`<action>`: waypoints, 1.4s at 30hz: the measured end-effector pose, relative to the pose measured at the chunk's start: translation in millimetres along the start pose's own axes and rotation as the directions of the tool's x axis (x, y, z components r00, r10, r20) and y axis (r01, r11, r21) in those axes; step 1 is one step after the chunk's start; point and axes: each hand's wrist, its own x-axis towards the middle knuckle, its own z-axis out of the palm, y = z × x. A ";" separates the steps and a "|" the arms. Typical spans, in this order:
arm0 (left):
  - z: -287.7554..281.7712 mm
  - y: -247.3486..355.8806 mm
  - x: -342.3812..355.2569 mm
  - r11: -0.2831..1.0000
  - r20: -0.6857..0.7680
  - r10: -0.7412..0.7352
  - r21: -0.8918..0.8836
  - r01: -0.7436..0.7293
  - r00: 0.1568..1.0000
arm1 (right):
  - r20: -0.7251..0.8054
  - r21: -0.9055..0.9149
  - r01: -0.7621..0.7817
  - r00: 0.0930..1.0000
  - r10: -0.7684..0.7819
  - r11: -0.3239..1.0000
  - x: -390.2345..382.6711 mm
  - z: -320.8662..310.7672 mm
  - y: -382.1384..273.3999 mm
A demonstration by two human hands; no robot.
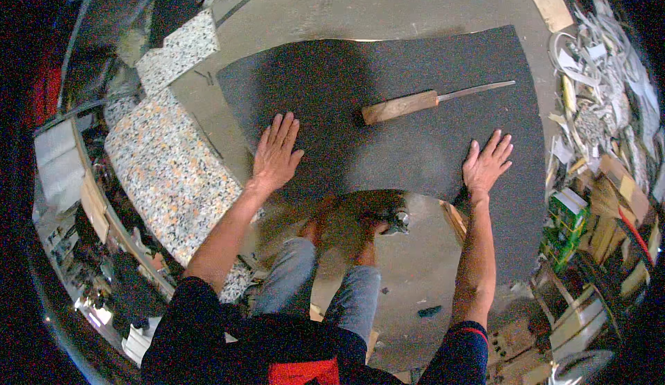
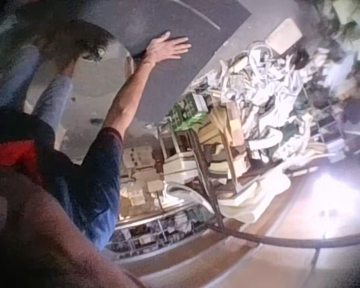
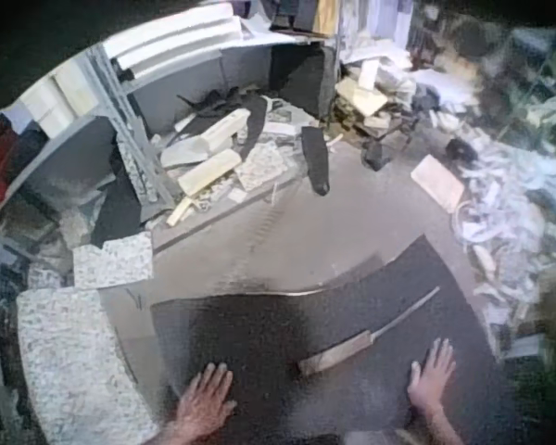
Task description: The person cuts a dark sheet of material with a knife, then uses a pneumatic spray gun to apply an adhesive or finish to a curved wooden piece. They press the material onto the wood and smooth it with their hands.
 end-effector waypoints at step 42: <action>-59.9 -0.7 195.4 0.901 -0.512 0.325 -0.089 -0.426 0.795 | -0.032 0.436 0.640 0.714 -0.700 0.633 114.3 -108.0 -275.1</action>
